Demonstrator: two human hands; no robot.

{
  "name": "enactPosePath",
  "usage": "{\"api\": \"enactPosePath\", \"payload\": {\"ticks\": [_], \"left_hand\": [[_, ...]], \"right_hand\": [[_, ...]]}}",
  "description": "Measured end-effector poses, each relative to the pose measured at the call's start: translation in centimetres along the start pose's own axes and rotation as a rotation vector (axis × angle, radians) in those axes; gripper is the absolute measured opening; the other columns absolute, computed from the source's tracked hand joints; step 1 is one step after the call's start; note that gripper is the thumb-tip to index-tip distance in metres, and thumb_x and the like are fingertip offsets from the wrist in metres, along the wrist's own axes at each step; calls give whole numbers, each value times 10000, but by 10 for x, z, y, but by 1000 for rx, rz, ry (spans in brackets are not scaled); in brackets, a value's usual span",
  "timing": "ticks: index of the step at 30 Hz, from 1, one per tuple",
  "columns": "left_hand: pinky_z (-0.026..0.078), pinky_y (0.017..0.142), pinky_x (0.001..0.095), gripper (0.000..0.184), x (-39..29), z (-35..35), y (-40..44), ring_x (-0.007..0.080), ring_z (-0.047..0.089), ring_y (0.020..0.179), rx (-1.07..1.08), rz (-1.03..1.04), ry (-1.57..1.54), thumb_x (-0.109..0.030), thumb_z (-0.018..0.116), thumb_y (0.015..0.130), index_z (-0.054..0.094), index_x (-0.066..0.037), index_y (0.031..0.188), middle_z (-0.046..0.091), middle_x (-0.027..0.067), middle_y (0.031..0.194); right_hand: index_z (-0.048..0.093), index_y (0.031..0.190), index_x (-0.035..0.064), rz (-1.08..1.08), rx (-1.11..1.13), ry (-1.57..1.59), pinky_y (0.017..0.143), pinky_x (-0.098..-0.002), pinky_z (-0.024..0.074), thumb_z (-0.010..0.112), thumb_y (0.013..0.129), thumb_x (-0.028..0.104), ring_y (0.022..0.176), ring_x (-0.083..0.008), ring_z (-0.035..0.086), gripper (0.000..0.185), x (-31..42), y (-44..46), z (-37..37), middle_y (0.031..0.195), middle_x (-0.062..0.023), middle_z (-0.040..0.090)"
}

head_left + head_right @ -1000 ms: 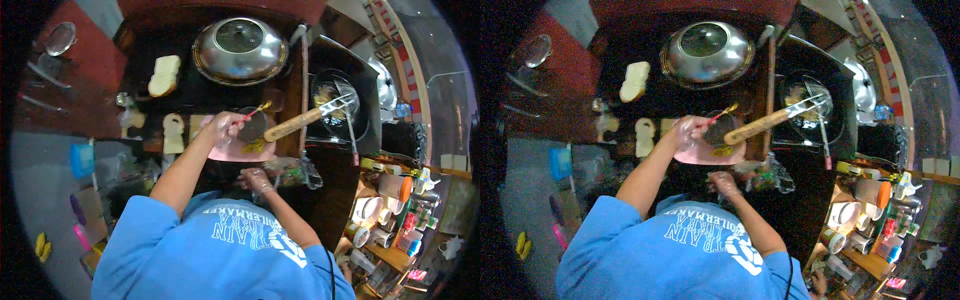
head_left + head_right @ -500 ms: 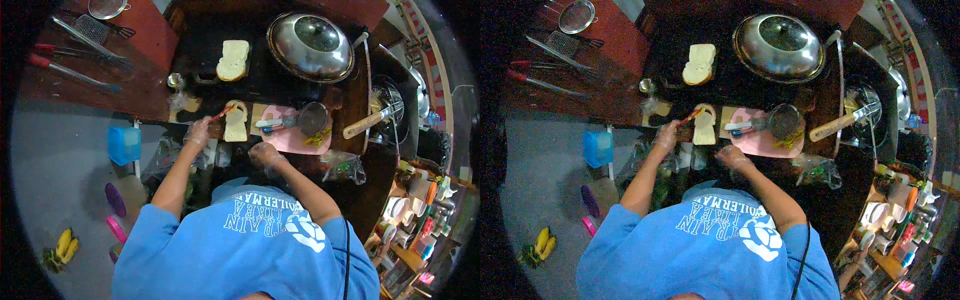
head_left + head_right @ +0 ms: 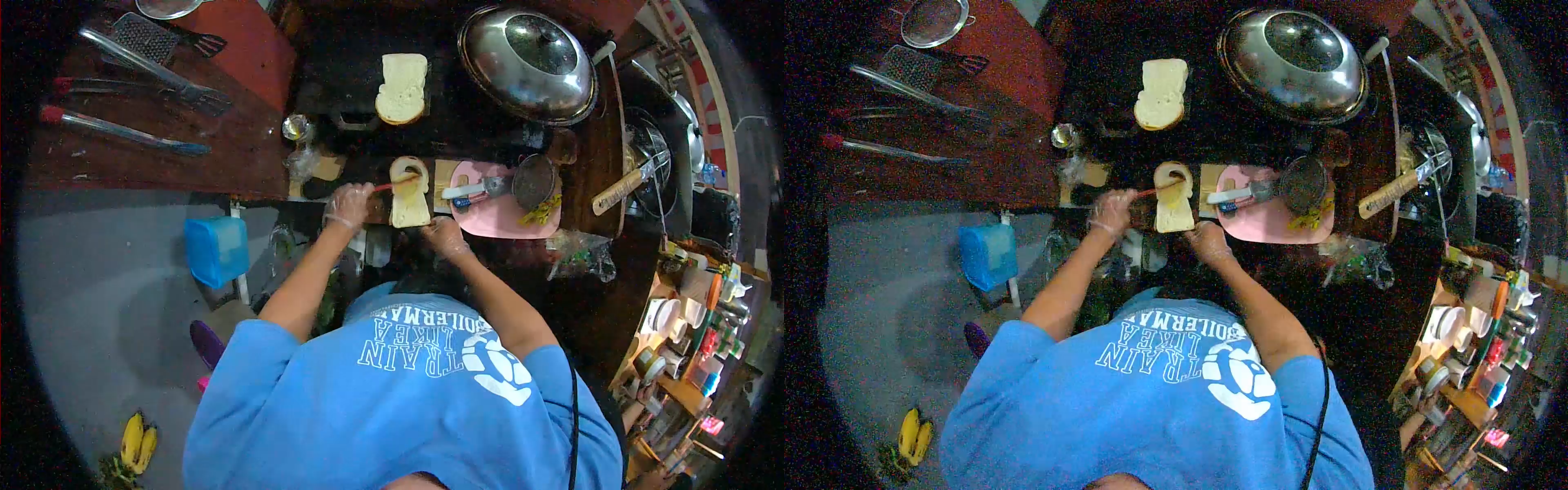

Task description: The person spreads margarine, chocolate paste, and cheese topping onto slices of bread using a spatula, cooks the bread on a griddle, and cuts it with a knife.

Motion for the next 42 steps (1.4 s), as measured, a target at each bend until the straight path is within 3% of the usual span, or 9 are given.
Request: {"api": "enactPosePath", "payload": {"ticks": [4,10,14,16,22,25,30,33,42], "left_hand": [[495,756,495,202,-11,16,-54,375,624,852,39,131,-124,-69,553,796,622,-72,986,645,183,826],[501,809,474,272,12,4,-2,381,630,870,-28,-93,-154,-116,421,925,674,-66,1008,673,201,987],[501,839,473,240,1,36,-39,376,638,932,-54,45,-224,-108,466,909,679,-79,1014,682,193,973],[479,755,496,271,-7,30,-66,366,624,873,-119,163,-210,2,524,759,649,-115,969,679,138,910],[491,709,510,164,20,18,-15,420,618,822,-154,-17,-348,-58,486,896,626,-66,980,660,210,894],[505,753,477,143,-3,32,-18,391,637,878,170,-63,-249,-58,511,888,633,-54,960,669,190,912],[501,754,467,109,-7,14,-60,376,632,878,153,39,-405,-50,563,845,660,-71,890,670,162,892],[498,725,459,152,-4,-6,-41,363,618,821,-121,138,-343,-57,597,777,671,-96,904,658,145,839],[514,732,466,168,25,-14,-37,354,638,810,-194,-17,-326,-18,554,791,681,-77,884,683,137,830]], "right_hand": [[704,837,-2,-78,-124,-26,710,-436,530,704,787,273,792,-366,677,279,7,0,-12,826,-215,685],[712,934,3,-69,-69,17,791,-467,511,696,824,277,862,-397,659,295,11,-4,-12,893,-241,683],[711,946,-3,-93,-79,-51,788,-473,511,666,852,278,862,-395,658,299,9,-3,-11,895,-239,681],[712,944,-5,-69,-81,-25,790,-471,513,667,852,282,862,-394,658,304,13,-7,-17,900,-242,680],[708,998,-2,-32,-56,56,781,-431,530,668,838,254,862,-369,681,305,17,-16,-22,911,-241,688],[705,979,-12,29,-96,112,785,-438,529,673,833,249,873,-376,677,301,15,-22,-30,918,-243,687],[701,950,-19,18,-86,115,803,-437,526,678,824,240,897,-371,672,289,18,-21,-31,934,-242,684],[716,935,0,-64,-116,76,806,-434,528,700,820,248,871,-362,677,274,11,-13,-23,905,-223,692],[706,959,-6,-30,-103,64,810,-426,518,677,840,260,905,-346,675,293,12,-15,-27,933,-229,688]]}}
Point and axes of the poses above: each hand's wrist, its own y-axis towards the middle knuckle, its own z-axis out of the palm, x = y × z, the point moved 10 cm from there along y, towards the middle knuckle
